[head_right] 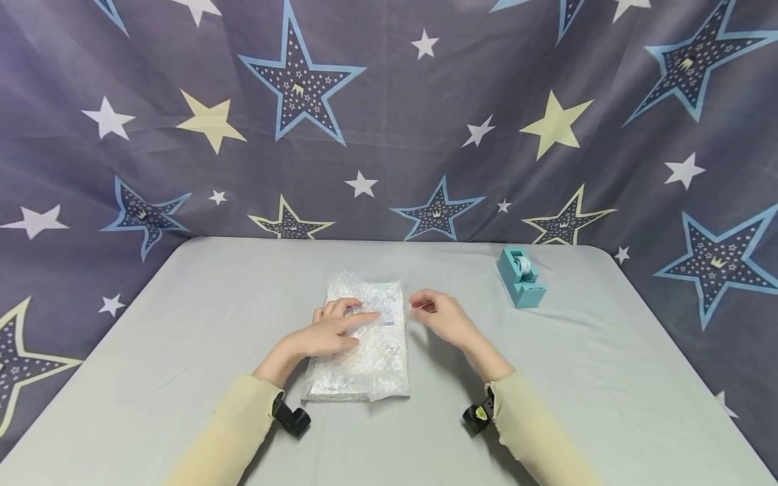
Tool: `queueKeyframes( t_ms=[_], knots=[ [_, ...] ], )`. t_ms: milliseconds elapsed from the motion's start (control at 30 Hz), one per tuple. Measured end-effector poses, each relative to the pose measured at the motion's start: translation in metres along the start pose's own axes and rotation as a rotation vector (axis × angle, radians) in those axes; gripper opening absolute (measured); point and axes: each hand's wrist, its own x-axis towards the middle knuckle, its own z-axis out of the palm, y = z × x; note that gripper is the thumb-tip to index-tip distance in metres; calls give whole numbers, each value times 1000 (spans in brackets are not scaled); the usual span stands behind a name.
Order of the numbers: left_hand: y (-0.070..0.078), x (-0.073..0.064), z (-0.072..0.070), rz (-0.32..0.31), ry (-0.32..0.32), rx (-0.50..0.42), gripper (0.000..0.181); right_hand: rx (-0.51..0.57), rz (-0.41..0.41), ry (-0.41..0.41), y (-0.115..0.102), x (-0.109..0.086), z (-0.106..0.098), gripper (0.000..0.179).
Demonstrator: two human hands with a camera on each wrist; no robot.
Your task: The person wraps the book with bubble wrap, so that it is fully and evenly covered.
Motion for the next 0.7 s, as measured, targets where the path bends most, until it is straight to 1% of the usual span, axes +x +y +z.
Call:
queueKeyframes(
  t_ms=[167,267,333,467,567,700],
  knots=[
    [-3,0,0,30,-3,7,56,-56,17,64,11,-7,-19,25],
    [-7,1,-1,60,-4,2,55,-97,20,86,18,-12,-32,25],
    [-9,2,-1,68,0,-4,55,-127,20,93,21,-15,-40,25],
    [-8,0,1,60,11,-7,54,-229,4,123,29,-25,-56,22],
    [-7,-2,4,51,25,-5,53,-307,-8,160,35,-33,-68,20],
    [-8,-2,5,45,31,-13,53,-340,-17,217,43,-41,-84,19]
  ],
)
